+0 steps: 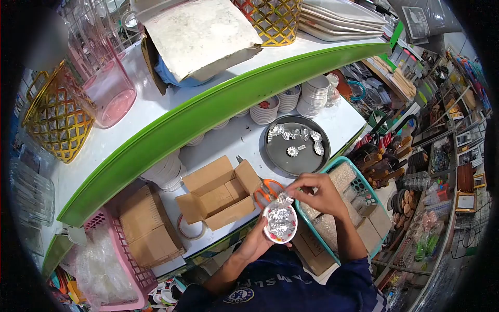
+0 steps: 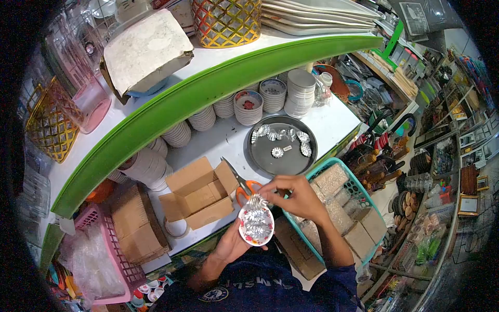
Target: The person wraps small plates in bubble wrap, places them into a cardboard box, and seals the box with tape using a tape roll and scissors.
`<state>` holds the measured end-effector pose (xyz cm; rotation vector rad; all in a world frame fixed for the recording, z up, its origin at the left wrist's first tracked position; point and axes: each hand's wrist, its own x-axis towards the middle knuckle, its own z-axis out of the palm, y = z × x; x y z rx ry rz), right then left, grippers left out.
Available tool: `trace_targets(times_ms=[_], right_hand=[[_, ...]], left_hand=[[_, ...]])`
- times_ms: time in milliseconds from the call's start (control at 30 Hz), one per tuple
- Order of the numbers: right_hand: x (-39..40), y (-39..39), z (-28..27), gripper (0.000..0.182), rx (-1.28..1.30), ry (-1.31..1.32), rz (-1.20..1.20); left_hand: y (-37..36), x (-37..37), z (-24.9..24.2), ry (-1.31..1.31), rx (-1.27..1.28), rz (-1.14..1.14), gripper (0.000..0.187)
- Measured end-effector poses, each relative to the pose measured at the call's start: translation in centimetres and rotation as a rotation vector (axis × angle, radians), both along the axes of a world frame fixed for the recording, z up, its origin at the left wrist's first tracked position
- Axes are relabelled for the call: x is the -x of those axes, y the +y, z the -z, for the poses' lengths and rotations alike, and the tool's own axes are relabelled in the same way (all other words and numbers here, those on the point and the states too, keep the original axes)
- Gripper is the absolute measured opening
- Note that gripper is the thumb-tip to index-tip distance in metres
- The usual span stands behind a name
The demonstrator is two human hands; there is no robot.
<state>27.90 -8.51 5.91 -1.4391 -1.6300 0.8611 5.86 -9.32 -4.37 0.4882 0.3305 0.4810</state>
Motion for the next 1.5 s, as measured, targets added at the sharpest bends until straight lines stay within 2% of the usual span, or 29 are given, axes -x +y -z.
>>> trace_targets(times_ms=[167, 300, 433, 500, 633, 733, 800, 967, 1033, 1100, 1200, 1300, 1400, 1500], right_hand=[[0.7, -1.4, 0.4, 0.015, -0.116, -0.186, -0.122], [1.0, -1.9, 0.5, 0.015, -0.2, -0.242, -0.156], [1.3, -2.1, -0.2, 0.016, -0.163, -0.222, -0.146], [1.4, -2.2, -0.4, 0.016, -0.083, -0.185, -0.06], [1.3, -1.8, 0.5, 0.019, -0.077, -0.143, -0.043], [1.3, -1.4, 1.1, 0.022, -0.055, -0.093, -0.124], [1.4, -1.3, 1.7, 0.024, 0.013, -0.024, -0.267], [2.5, -1.8, 2.8, 0.024, 0.252, 0.213, -0.282], [3.1, -1.9, 3.2, 0.022, 0.13, 0.176, -0.282], [3.8, -1.9, 3.3, 0.022, 0.127, 0.214, -0.259], [5.1, -1.7, 3.3, 0.021, 0.152, 0.315, -0.199], [6.3, -1.2, 2.7, 0.025, 0.157, 0.375, -0.17], [7.3, -0.7, 3.2, 0.032, 0.217, 0.639, -0.173], [8.3, -0.1, 3.5, 0.032, 0.185, 0.75, -0.196]], left_hand=[[-0.1, -0.1, 0.0, -0.006, -0.002, 0.008, 0.057], [-0.1, -0.1, -0.2, -0.038, -0.017, 0.005, 0.055], [0.0, 0.1, -0.1, -0.088, -0.024, 0.031, 0.057], [0.0, 0.2, -0.2, -0.062, -0.01, 0.034, 0.056], [-0.2, 0.7, -0.1, -0.083, -0.026, 0.034, 0.056], [-0.2, 1.3, 0.0, -0.063, -0.037, 0.041, 0.054], [-0.2, 1.8, 0.1, -0.039, -0.066, 0.096, 0.052], [-0.4, 3.5, -0.3, -0.036, -0.029, 0.143, 0.054], [-0.4, 4.0, -1.2, -0.049, -0.101, 0.081, 0.06], [-0.7, 4.6, -1.6, -0.023, -0.072, 0.04, 0.064], [-0.9, 5.5, -3.6, 0.03, -0.254, -0.149, 0.064], [-1.1, 6.8, -4.5, 0.083, -0.281, -0.275, 0.063], [-1.1, 7.6, -5.3, 0.073, -0.274, -0.409, 0.06], [-1.1, 8.0, -6.2, 0.071, -0.278, -0.531, 0.056]])
